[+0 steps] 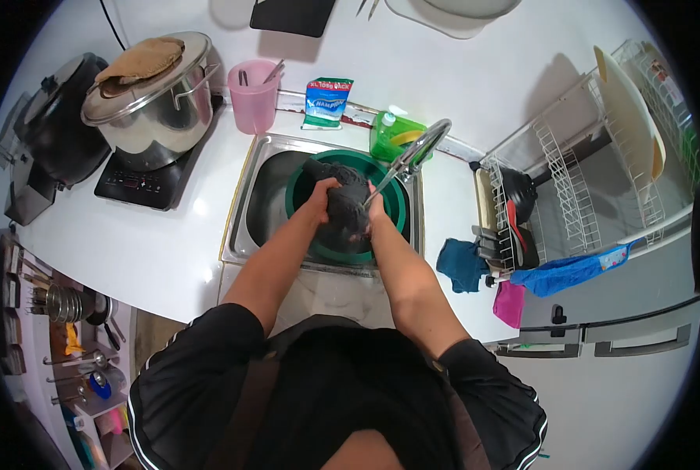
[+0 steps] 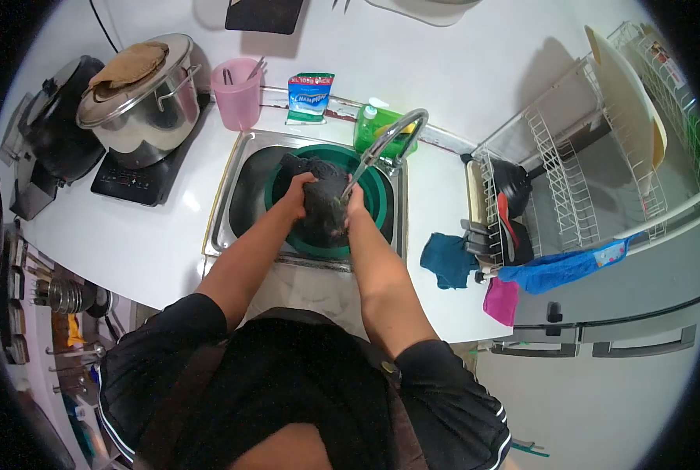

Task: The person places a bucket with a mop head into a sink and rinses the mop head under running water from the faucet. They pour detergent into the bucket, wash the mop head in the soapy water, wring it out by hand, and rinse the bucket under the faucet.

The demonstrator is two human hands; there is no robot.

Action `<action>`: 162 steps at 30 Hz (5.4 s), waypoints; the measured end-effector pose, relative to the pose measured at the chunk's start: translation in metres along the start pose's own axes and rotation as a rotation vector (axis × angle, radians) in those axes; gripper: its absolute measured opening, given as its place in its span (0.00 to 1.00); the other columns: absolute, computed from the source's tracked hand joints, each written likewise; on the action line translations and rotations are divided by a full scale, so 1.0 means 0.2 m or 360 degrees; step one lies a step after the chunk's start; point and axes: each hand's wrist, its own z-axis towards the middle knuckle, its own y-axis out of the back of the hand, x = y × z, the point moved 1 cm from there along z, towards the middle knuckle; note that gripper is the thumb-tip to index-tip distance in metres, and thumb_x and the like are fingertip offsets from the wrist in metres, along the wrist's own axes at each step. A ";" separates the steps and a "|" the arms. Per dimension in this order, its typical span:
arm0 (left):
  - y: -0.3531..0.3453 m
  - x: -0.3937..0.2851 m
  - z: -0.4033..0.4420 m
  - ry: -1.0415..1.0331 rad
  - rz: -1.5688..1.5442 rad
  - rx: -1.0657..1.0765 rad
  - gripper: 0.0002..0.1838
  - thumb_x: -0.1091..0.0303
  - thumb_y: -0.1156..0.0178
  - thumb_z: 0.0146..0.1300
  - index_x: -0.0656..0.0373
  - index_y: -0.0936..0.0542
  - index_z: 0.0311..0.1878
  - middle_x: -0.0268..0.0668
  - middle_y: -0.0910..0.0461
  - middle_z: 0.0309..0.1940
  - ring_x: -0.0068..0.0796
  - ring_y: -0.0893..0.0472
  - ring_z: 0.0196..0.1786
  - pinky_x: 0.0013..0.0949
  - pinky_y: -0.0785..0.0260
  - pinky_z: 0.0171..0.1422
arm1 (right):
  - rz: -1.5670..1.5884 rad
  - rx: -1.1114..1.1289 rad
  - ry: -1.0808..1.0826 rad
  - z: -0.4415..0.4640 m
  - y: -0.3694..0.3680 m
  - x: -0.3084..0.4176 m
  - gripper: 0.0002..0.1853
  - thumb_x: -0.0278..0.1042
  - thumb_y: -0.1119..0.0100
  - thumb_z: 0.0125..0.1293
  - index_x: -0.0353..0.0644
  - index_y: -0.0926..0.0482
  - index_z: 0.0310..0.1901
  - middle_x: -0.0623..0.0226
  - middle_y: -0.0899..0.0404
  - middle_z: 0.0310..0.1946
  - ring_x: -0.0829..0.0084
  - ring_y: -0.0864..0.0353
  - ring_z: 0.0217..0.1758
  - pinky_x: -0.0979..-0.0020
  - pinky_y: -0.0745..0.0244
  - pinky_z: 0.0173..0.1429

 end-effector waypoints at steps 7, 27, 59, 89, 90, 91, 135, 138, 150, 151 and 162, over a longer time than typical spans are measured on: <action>-0.18 -0.01 -0.21 0.0137 0.0475 -0.0304 0.38 0.36 0.44 0.47 0.57 0.30 0.54 0.42 0.27 0.52 0.47 0.31 0.56 0.54 0.44 0.60 | -0.0022 0.0031 0.0379 0.08 0.07 0.06 0.26 0.49 0.43 0.51 0.38 0.28 0.47 0.50 0.27 0.49 0.52 0.27 0.50 0.56 0.31 0.53; -0.18 0.10 -0.08 -0.0240 0.0207 -0.0694 0.16 0.68 0.42 0.43 0.65 0.24 0.36 0.44 0.23 0.28 0.40 0.21 0.30 0.43 0.27 0.35 | -0.0903 -0.0875 0.0820 0.09 -0.04 -0.03 0.29 0.51 0.48 0.54 0.32 0.28 0.49 0.49 0.25 0.45 0.52 0.26 0.48 0.58 0.33 0.51; 0.17 0.25 0.31 -0.0743 0.1200 -0.0136 0.22 0.52 0.40 0.48 0.58 0.22 0.41 0.40 0.23 0.40 0.36 0.24 0.42 0.39 0.31 0.42 | -0.2079 -0.1266 0.1330 -0.38 -0.34 -0.16 0.21 0.53 0.60 0.64 0.53 0.32 0.52 0.51 0.44 0.62 0.39 0.45 0.62 0.44 0.38 0.53; 0.01 0.20 0.12 -0.0299 0.0759 -0.0352 0.50 0.51 0.28 0.36 0.62 0.39 0.62 0.49 0.36 0.56 0.42 0.31 0.57 0.47 0.37 0.59 | -0.1865 0.0253 0.0739 -0.61 -0.32 0.32 0.08 0.27 0.48 0.60 0.37 0.22 0.41 0.67 0.22 0.28 0.81 0.26 0.24 0.81 0.31 0.26; 0.01 0.21 0.13 -0.0301 0.0758 -0.0349 0.50 0.51 0.28 0.36 0.62 0.39 0.62 0.49 0.36 0.56 0.42 0.31 0.57 0.47 0.37 0.59 | -0.1487 0.0264 0.0874 -0.56 -0.28 0.31 0.08 0.27 0.47 0.60 0.37 0.23 0.41 0.67 0.22 0.27 0.81 0.25 0.25 0.81 0.30 0.28; 0.00 0.20 0.11 -0.0493 0.1150 -0.0373 0.48 0.48 0.28 0.34 0.61 0.34 0.60 0.47 0.37 0.57 0.42 0.34 0.59 0.51 0.41 0.60 | -0.1490 0.0266 0.0875 -0.57 -0.28 0.32 0.08 0.27 0.47 0.60 0.37 0.23 0.41 0.67 0.22 0.27 0.81 0.25 0.25 0.81 0.30 0.28; -0.54 -0.28 -0.47 -0.1032 0.2074 -0.0110 0.25 0.82 0.34 0.43 0.58 0.27 0.48 0.29 0.24 0.40 0.20 0.27 0.45 0.26 0.36 0.54 | -0.3436 -0.0138 0.1953 -0.26 0.32 0.65 0.28 0.32 0.43 0.49 0.55 0.32 0.56 0.68 0.27 0.53 0.61 0.23 0.46 0.63 0.25 0.44; -0.52 -0.26 -0.49 -0.0997 0.2039 -0.0190 0.25 0.82 0.34 0.43 0.59 0.27 0.48 0.29 0.24 0.39 0.20 0.26 0.44 0.26 0.36 0.54 | -0.3504 -0.0094 0.1975 -0.25 0.30 0.62 0.21 0.30 0.46 0.49 0.51 0.29 0.49 0.67 0.23 0.46 0.59 0.21 0.39 0.62 0.26 0.42; -0.51 -0.29 -0.61 -0.1080 0.1773 -0.0327 0.25 0.84 0.35 0.43 0.62 0.27 0.49 0.31 0.23 0.39 0.20 0.24 0.43 0.25 0.34 0.51 | -0.3538 0.0342 0.2274 -0.18 0.25 0.64 0.05 0.28 0.43 0.39 0.39 0.24 0.23 0.57 0.24 0.23 0.55 0.23 0.32 0.59 0.28 0.38; -0.52 -0.31 -0.61 -0.1106 0.1771 -0.0299 0.25 0.84 0.35 0.43 0.62 0.27 0.48 0.31 0.23 0.38 0.20 0.25 0.42 0.25 0.34 0.50 | -0.3512 0.0346 0.2239 -0.17 0.24 0.61 0.05 0.28 0.43 0.41 0.39 0.24 0.23 0.56 0.24 0.22 0.54 0.23 0.31 0.59 0.28 0.37; -0.56 -0.40 -0.69 -0.1429 0.2144 -0.0339 0.24 0.79 0.31 0.40 0.63 0.26 0.44 0.30 0.23 0.34 0.18 0.25 0.39 0.24 0.34 0.47 | -0.2946 -0.0273 0.2045 0.36 0.50 0.33 0.14 0.31 0.53 0.56 0.37 0.24 0.42 0.48 0.26 0.46 0.52 0.23 0.43 0.58 0.28 0.50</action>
